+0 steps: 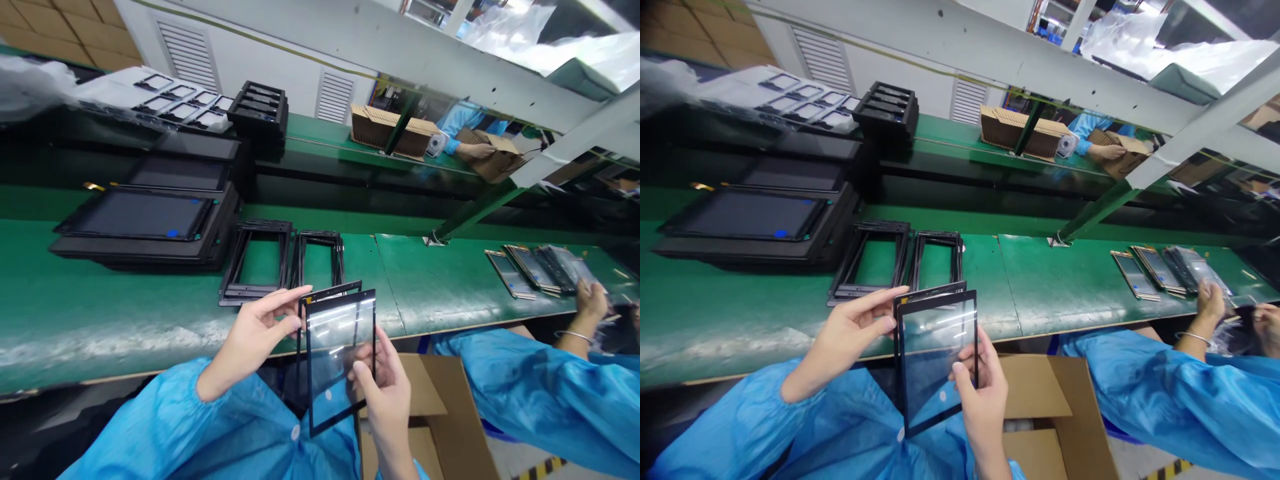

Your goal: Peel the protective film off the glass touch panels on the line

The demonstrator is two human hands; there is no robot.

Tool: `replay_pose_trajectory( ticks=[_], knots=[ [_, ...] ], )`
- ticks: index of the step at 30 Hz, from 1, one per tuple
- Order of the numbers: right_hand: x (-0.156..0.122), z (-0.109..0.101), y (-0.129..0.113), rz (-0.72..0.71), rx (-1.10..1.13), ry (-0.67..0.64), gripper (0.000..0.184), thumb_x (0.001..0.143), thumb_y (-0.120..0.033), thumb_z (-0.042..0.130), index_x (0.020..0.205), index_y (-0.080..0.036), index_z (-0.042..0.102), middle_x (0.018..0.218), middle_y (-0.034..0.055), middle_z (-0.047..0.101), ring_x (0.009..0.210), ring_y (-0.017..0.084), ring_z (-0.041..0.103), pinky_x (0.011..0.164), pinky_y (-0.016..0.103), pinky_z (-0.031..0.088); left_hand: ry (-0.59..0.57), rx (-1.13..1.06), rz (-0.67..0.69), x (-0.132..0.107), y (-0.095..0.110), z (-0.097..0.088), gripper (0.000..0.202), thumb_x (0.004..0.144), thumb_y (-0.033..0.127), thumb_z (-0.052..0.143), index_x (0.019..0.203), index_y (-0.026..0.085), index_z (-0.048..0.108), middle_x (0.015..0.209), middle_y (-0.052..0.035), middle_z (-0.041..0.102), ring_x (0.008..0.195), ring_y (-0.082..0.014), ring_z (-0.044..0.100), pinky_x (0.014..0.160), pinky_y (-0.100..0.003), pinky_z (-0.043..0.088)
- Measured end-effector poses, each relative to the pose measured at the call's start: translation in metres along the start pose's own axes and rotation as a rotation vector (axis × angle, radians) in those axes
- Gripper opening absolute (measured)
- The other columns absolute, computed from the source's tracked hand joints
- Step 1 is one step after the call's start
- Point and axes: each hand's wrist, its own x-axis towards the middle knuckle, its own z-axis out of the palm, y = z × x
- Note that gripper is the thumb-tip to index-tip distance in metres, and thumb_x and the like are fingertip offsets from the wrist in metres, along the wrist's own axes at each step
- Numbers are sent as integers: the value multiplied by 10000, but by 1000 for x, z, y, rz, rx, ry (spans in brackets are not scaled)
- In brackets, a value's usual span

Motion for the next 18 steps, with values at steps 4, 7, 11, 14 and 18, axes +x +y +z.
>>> replay_pose_trajectory(
  ticks=[4,7,11,14,18],
  knots=[
    [1,-1,0,4,-2,22,652,875,-343,861,1481,-273,633,927,17,721,639,135,655,589,272,607,-7,-4,-22,1,-2,-1,438,842,296,847,1277,246,827,906,-68,746,731,-186,725,659,-272,639],
    [1,-2,0,23,-25,-3,679,884,-346,854,1513,-268,610,940,24,722,665,144,669,611,283,614,-15,5,-3,0,-4,0,423,844,273,847,1267,253,833,893,-58,740,724,-168,696,652,-250,626],
    [0,-3,1,39,-52,-12,676,893,-353,845,1521,-280,606,972,29,723,684,149,683,631,294,628,-45,-38,-31,-1,-5,2,444,860,296,851,1298,235,816,862,-64,759,761,-184,712,662,-247,631],
    [-2,-1,-2,65,-53,-3,679,892,-348,846,1522,-270,605,977,32,717,680,147,687,617,282,624,-51,-101,-74,-2,-6,2,466,856,326,874,1308,231,809,855,-61,764,747,-174,716,657,-241,638],
    [-3,6,-9,93,-56,9,668,883,-350,850,1505,-270,620,943,19,708,648,137,683,580,259,607,-53,-177,-124,-2,-10,2,496,844,325,899,1325,256,797,885,-57,772,765,-169,735,644,-219,640]
  ],
)
